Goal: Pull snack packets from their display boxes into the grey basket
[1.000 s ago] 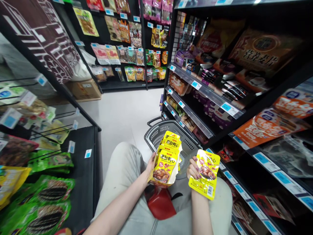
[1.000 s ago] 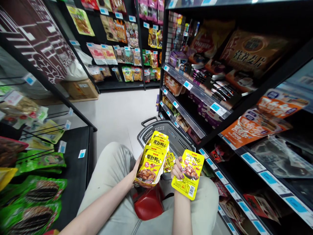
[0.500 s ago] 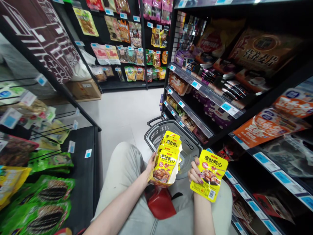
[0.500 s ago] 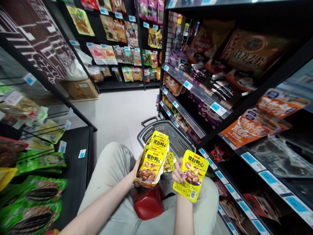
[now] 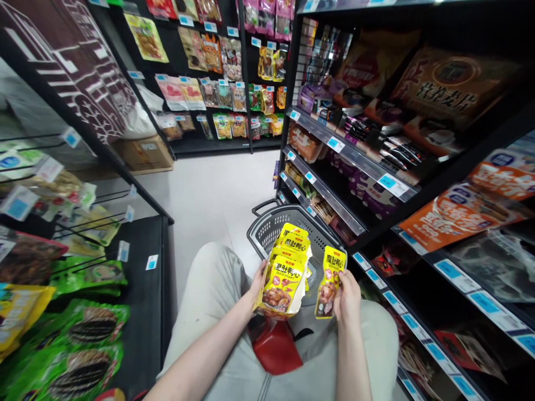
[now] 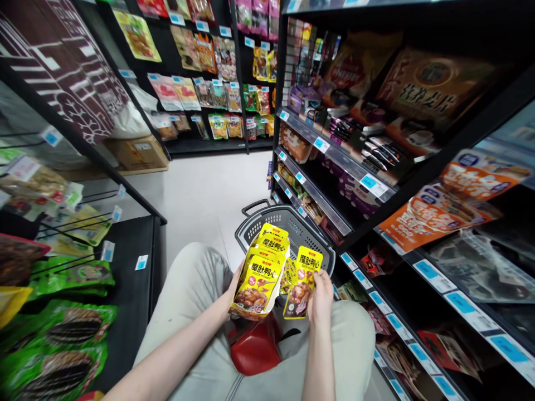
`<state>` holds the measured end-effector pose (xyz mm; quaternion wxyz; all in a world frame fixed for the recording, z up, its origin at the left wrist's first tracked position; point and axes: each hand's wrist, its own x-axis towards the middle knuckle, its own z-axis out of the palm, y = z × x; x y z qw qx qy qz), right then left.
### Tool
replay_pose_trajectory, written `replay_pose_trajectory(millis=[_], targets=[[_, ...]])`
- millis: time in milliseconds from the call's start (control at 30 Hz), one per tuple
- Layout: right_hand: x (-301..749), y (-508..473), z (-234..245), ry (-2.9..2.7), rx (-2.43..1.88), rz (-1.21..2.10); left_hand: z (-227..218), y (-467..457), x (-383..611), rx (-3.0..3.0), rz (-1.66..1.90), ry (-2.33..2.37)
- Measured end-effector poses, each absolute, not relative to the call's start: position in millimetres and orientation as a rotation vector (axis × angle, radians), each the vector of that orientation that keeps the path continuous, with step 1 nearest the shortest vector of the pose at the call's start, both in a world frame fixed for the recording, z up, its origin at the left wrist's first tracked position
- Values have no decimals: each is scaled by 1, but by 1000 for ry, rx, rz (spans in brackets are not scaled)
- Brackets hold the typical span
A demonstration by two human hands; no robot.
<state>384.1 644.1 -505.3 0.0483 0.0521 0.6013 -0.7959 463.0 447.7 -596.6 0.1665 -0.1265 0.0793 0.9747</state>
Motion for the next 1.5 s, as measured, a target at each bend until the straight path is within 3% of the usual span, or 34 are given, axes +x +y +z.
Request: replay_pose_trajectory(millis=[233, 667, 1100, 1267, 1400, 1500], targets=[[378, 653, -511, 1937, 474, -2342, -593, 448, 463, -359, 2777, 200], [380, 654, -507, 2021, 298, -2366, -605, 447, 463, -312, 2743, 217], [390, 671, -502, 863, -49, -2560, -605, 446, 467, -191, 2751, 241], [381, 671, -513, 1325, 29, -2557, -611, 445, 466, -166, 2721, 220], [365, 675, -536, 2168, 345, -2194, -613, 445, 463, -161, 2746, 180], [358, 684, -556, 2369, 431, -1958, -611, 445, 462, -225, 2727, 216]])
